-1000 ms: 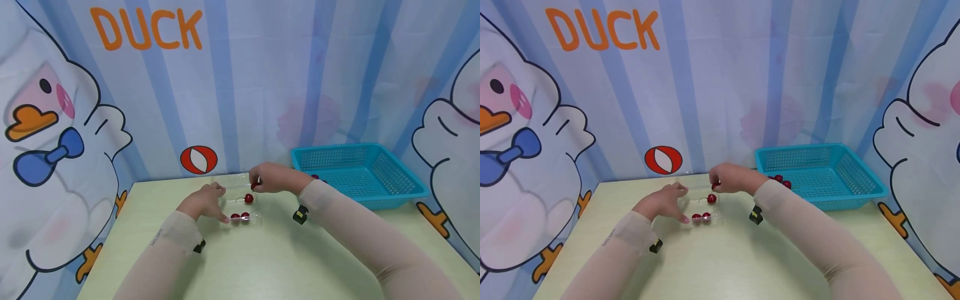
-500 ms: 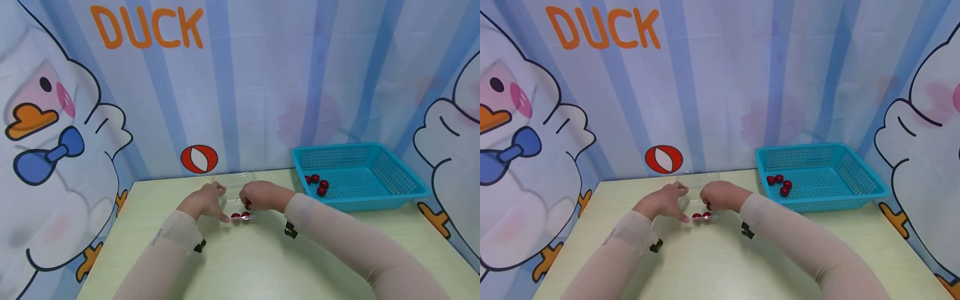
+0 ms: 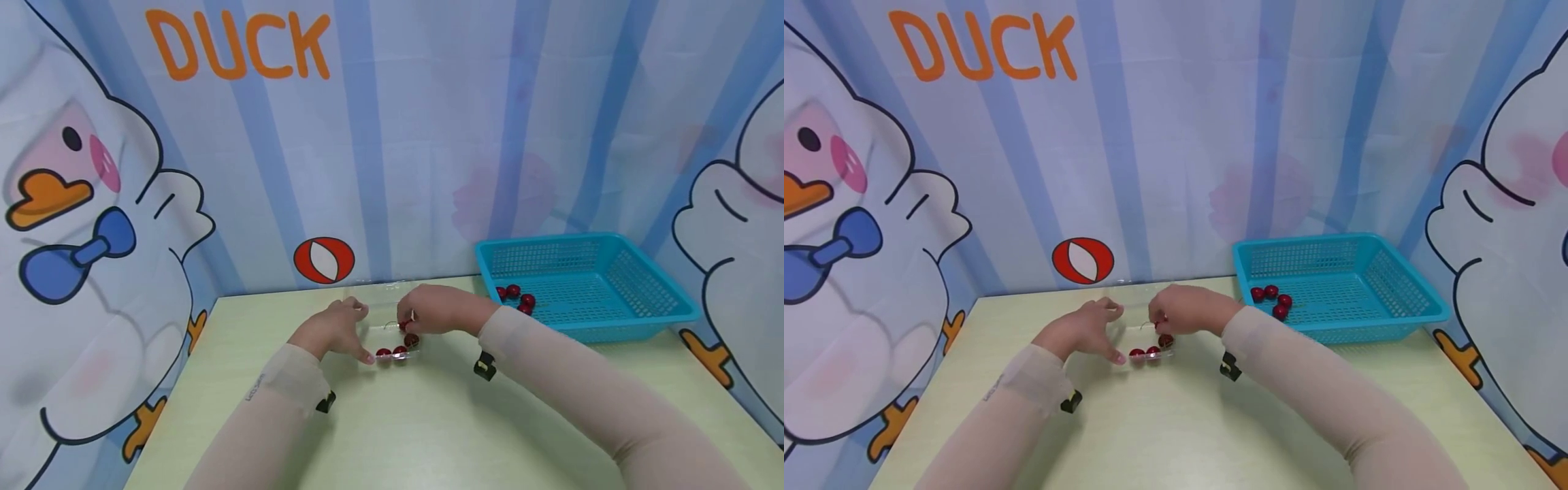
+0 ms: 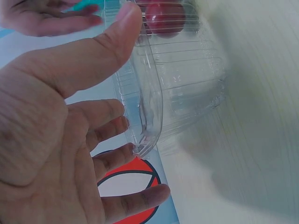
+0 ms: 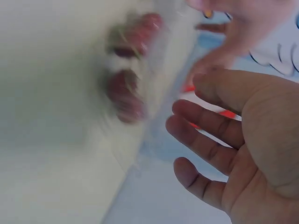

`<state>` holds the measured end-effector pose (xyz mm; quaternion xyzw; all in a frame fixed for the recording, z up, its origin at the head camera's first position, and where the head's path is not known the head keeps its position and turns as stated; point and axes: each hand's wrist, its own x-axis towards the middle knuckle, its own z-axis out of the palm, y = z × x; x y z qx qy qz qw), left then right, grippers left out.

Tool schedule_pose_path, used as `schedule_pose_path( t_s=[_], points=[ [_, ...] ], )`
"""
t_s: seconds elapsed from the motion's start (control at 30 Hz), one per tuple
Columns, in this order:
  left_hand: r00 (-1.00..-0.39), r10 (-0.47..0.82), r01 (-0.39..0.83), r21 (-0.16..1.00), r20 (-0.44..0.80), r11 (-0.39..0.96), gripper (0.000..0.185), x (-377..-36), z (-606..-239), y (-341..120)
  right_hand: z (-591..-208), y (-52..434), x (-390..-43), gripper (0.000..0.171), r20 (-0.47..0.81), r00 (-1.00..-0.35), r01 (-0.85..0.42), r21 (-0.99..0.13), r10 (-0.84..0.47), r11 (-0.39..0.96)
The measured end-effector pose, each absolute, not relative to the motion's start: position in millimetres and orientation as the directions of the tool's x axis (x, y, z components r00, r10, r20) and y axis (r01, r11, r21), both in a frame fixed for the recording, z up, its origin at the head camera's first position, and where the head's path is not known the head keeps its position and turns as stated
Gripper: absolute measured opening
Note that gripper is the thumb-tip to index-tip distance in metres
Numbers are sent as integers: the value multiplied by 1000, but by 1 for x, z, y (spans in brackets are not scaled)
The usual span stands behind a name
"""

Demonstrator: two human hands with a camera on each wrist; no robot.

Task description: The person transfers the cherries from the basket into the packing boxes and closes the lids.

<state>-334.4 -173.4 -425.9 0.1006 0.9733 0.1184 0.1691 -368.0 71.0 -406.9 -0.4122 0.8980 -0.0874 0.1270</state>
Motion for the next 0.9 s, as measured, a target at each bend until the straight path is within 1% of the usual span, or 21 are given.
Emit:
schedule_pose_path(
  t_s=[0.07, 0.17, 0.33, 0.43, 0.53, 0.6, 0.7, 0.83, 0.9],
  points=[
    [-922, 236, 155, 265, -308, 952, 112, -334, -426, -174, -395, 81, -371, 22, -147, -643, -702, -279, -751, 655],
    [-920, 240, 159, 264, -311, 951, 112, -334, -426, -175, -377, 99, -378, 28, -138, -689, -650, -317, -712, 691],
    [-921, 237, 157, 262, -309, 952, 112, -334, -426, -175, -356, 134, -401, 30, -121, -783, -532, -378, -610, 758],
    [-920, 234, 151, 270, -313, 951, 112, -334, -427, -175, -351, 158, -417, 29, -124, -836, -446, -415, -535, 793],
    [-919, 236, 150, 273, -316, 950, 112, -334, -428, -175, -351, 184, -428, 28, -114, -874, -377, -452, -472, 809],
    [-919, 240, 156, 269, -313, 950, 112, -334, -428, -175, -352, 200, -434, 28, -106, -892, -346, -465, -440, 815],
    [-919, 246, 166, 263, -307, 950, 111, -335, -427, -174, -356, 221, -441, 28, -89, -902, -341, -455, -422, 823],
    [-918, 248, 169, 258, -310, 951, 111, -336, -426, -174, -366, 239, -446, 32, -147, -899, -319, -424, -412, 847],
    [-917, 247, 169, 257, -313, 952, 112, -336, -426, -174, -372, 244, -448, 33, -203, -893, -286, -430, -401, 856]
  ],
)
